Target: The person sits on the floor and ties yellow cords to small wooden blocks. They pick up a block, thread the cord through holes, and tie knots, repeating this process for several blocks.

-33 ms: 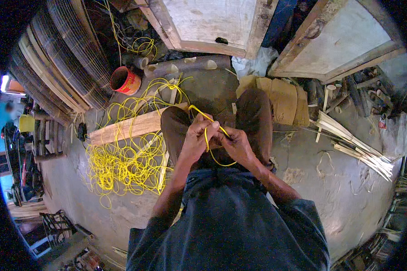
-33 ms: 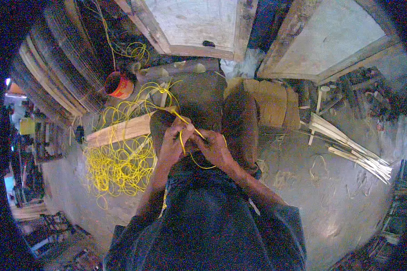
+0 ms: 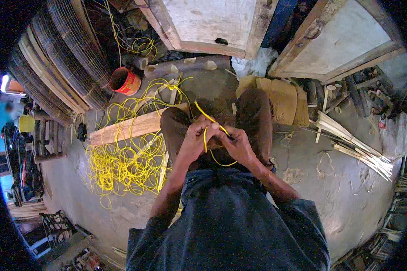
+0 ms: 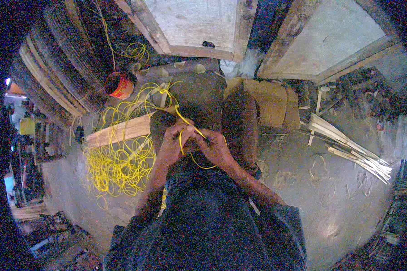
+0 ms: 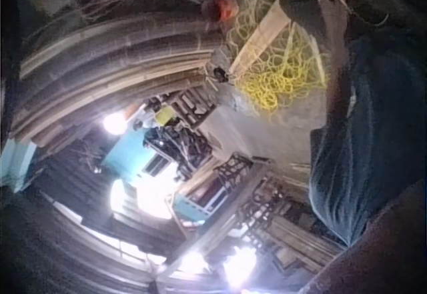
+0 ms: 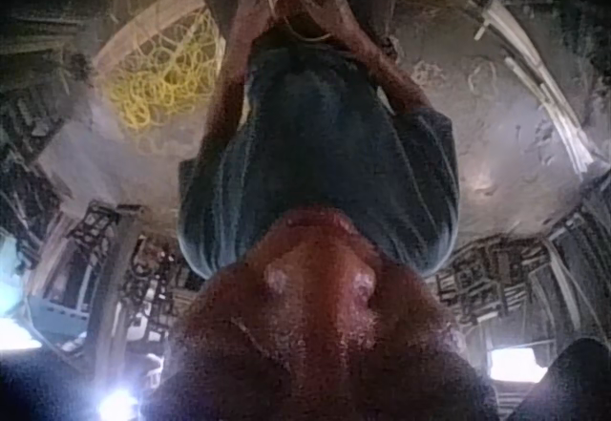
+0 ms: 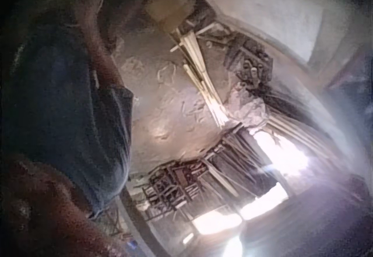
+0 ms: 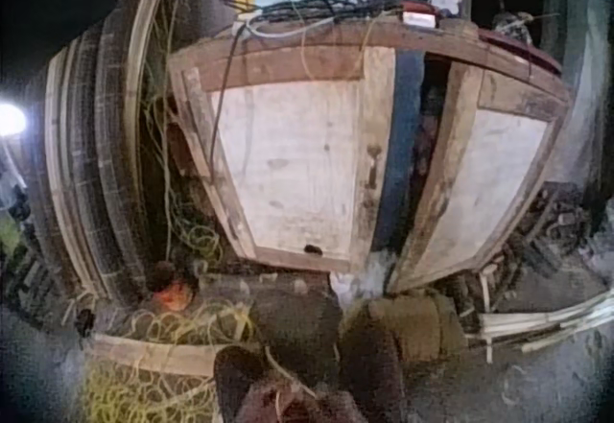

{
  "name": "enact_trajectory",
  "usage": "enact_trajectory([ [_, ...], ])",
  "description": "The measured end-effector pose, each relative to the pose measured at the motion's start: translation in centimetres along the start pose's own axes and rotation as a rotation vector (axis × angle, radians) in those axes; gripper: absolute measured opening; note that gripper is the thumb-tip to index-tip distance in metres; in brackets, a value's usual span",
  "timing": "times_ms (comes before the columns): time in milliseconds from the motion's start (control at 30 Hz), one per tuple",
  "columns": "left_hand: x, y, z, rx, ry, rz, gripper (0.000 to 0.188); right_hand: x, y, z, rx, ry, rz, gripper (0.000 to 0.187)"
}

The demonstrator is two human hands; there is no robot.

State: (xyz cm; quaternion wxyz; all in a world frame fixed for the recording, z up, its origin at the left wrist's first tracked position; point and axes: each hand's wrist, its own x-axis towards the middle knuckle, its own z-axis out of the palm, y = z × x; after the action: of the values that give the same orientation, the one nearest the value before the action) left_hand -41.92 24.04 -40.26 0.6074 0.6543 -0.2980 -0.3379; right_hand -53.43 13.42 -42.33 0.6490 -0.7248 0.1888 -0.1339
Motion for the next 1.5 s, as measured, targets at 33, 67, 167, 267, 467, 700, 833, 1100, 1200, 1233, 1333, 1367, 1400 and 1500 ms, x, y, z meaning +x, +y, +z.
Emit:
enact_trajectory([
  [33,-0.1,0.0,-0.3,-0.126,-0.037,-0.161,0.026,0.4,-0.1,-0.2,0.04,0.002,-0.015,0.017],
  [67,0.1,0.2,-0.4,-0.252,-0.078,-0.319,0.027,0.8,0.5,-0.1,0.062,0.043,-0.072,0.019],
  [167,-0.2,2.5,0.0,-0.215,-0.03,-0.52,0.038,1.7,1.5,-0.4,0.126,0.088,-0.039,0.019],
  [267,-0.1,1.2,0.0,-0.276,-0.015,-0.569,0.042,2.9,1.3,-1.0,0.082,0.022,-0.106,0.021],
  [467,0.8,-2.2,-0.6,-0.439,-0.127,-0.49,0.036,4.5,0.4,-2.0,0.043,-0.057,-0.052,0.022],
  [700,1.0,-2.8,-1.2,-0.04,-0.293,-0.502,0.037,5.4,0.8,-2.7,0.013,-0.073,-0.106,0.029],
  [833,1.4,-0.4,-0.9,-0.051,-0.306,-0.507,0.039,5.8,1.2,-2.8,0.096,-0.104,-0.017,0.03],
  [1100,0.7,-7.9,-0.3,0.403,0.129,-0.199,0.019,5.4,1.9,-4.7,-0.457,0.314,-0.237,0.027],
  [1200,1.8,-7.0,0.5,0.547,0.196,0.021,0.019,2.1,0.9,-2.3,-0.38,-0.05,-0.262,0.021],
  [1233,2.0,-7.9,0.7,0.444,0.188,0.025,0.018,1.6,1.2,-1.6,-0.386,-0.2,-0.254,0.019],
  [1333,2.3,-8.9,0.4,0.416,0.199,0.065,0.014,2.1,0.9,-0.7,-0.346,-0.023,-0.275,0.013],
  [1367,2.4,-8.1,0.5,0.449,0.226,0.118,0.013,2.2,1.8,-0.9,-0.459,0.009,-0.303,0.012],
  [1400,2.3,-7.3,0.5,0.481,0.256,0.171,0.012,2.3,3.7,-1.0,-0.57,0.038,-0.33,0.011],
  [1500,2.0,-7.0,0.9,0.538,0.256,0.238,0.009,3.0,5.5,-1.4,-0.736,0.092,-0.336,0.015],
])
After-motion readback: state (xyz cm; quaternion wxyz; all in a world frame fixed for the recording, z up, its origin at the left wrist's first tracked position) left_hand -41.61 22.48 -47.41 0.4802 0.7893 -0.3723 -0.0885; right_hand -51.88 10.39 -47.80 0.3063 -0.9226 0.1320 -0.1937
